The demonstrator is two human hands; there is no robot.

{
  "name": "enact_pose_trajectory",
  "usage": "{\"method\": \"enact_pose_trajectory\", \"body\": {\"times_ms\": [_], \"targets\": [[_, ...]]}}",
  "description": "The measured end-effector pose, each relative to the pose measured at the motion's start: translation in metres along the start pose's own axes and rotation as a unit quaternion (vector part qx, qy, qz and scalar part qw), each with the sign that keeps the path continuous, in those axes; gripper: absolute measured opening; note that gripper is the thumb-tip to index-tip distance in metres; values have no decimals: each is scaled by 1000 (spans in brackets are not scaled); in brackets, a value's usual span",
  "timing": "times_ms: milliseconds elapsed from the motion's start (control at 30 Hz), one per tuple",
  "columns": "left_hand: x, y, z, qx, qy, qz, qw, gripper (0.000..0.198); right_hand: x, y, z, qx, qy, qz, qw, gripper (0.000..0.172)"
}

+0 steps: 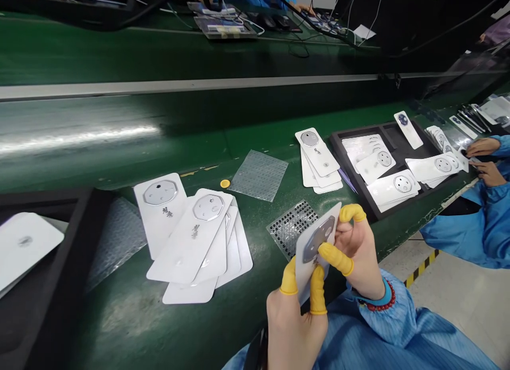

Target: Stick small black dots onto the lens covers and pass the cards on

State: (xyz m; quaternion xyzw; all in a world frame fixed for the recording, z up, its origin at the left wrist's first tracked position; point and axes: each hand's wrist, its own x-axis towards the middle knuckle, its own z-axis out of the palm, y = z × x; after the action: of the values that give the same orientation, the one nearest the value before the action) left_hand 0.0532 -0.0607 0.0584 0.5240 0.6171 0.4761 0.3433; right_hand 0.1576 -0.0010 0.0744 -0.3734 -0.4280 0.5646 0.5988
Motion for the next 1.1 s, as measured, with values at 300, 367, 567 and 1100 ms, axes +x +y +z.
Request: {"method": "enact_pose_trajectory", "body": {"times_ms": [300,367,567,1100], "targets": [[1,22,-3,-133,-41,-175,975,35,5,-8,-7,-3,-33,9,999,41],[4,30,-3,-185,-52,-204,960,38,6,-8,-8,11,-56,27,998,38],[1,32,-4,-194,-31,-217,956,46,3,-8,-7,-8,-17,3,1000,35],[-8,20,-2,-70,-45,-152,985,37,5,-21,-4,-22,-28,47,998,51]]}}
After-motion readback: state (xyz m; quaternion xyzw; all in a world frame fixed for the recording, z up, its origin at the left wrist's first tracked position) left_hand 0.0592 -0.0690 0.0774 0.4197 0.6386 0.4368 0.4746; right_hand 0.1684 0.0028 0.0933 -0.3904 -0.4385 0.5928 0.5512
